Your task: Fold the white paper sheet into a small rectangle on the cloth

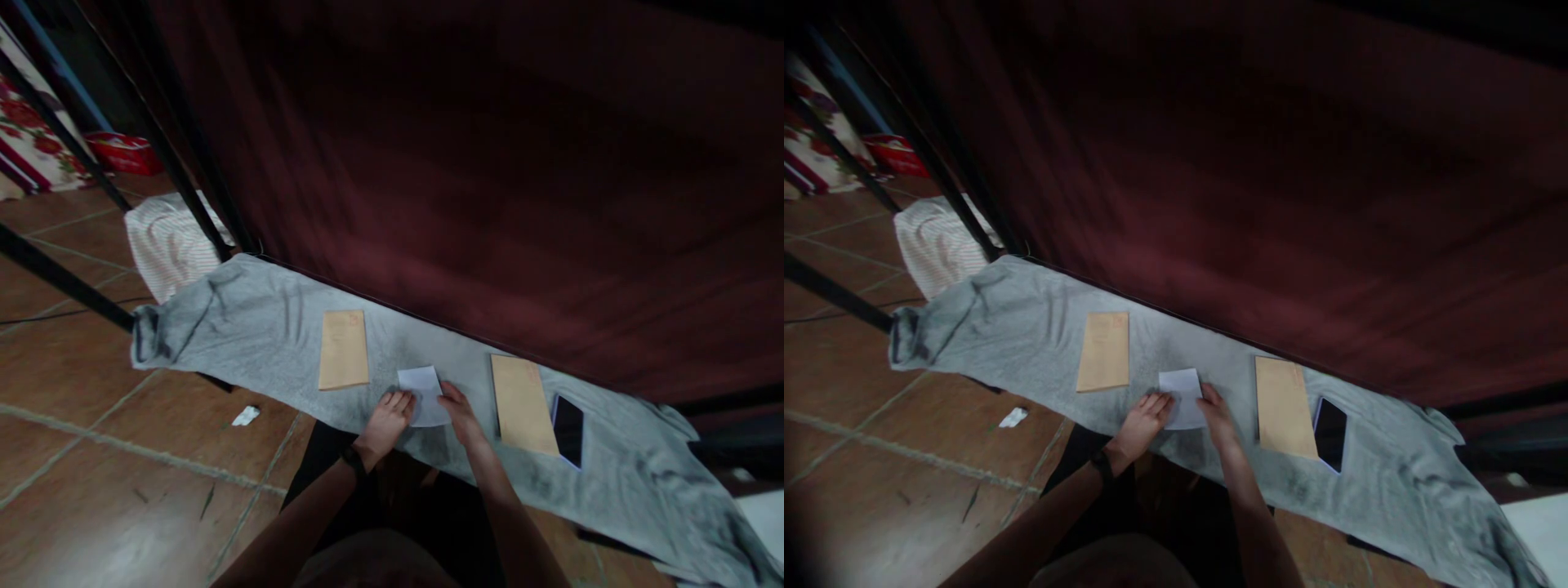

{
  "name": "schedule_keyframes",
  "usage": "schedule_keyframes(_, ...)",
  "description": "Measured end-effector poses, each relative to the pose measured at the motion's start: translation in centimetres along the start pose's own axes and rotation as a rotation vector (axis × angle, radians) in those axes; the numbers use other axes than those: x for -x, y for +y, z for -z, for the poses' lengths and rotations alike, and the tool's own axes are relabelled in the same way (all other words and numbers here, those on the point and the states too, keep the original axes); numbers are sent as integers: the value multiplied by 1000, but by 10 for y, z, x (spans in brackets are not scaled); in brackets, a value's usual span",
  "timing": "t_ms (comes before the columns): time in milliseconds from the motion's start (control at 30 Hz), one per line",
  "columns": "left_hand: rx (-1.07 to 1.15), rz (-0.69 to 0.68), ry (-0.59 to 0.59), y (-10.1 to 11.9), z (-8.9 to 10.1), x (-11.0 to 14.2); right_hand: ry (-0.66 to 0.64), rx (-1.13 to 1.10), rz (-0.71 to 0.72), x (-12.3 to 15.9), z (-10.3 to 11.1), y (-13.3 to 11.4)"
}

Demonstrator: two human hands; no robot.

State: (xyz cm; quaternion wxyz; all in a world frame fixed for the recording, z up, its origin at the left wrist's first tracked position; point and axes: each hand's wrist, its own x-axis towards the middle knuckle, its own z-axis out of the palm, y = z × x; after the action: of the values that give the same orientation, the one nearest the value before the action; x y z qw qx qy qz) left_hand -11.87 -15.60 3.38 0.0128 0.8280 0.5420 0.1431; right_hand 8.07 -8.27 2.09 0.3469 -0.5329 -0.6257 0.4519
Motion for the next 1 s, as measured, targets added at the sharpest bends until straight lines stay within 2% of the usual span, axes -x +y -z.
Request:
schedule_keyframes(100,96,37,-22,3,-3,2,-15,55,-30,-4,4,6)
schedule_keyframes(233,165,97,40,7,-4,-8,-78,172,-12,-14,7,5)
schedule_keyframes(433,130,104,91,12,-21,-39,-111,376,78,-23,2,-6)
schedule_keyframes(600,84,131,96,14,-37,-45,-83,513,100,-22,2,-12)
schedule_keyframes(700,69,154,97,14,-41,-44,-1,609,111,-14,-6,-12)
schedule_keyframes(800,60,135,65,11,-44,-43,88,687,187,4,-25,-8)
schedule_keyframes(900,49,93,19,7,-46,-42,97,694,273,27,-45,-1)
schedule_keyframes(1000,48,78,12,3,-46,-40,112,803,292,46,-51,4)
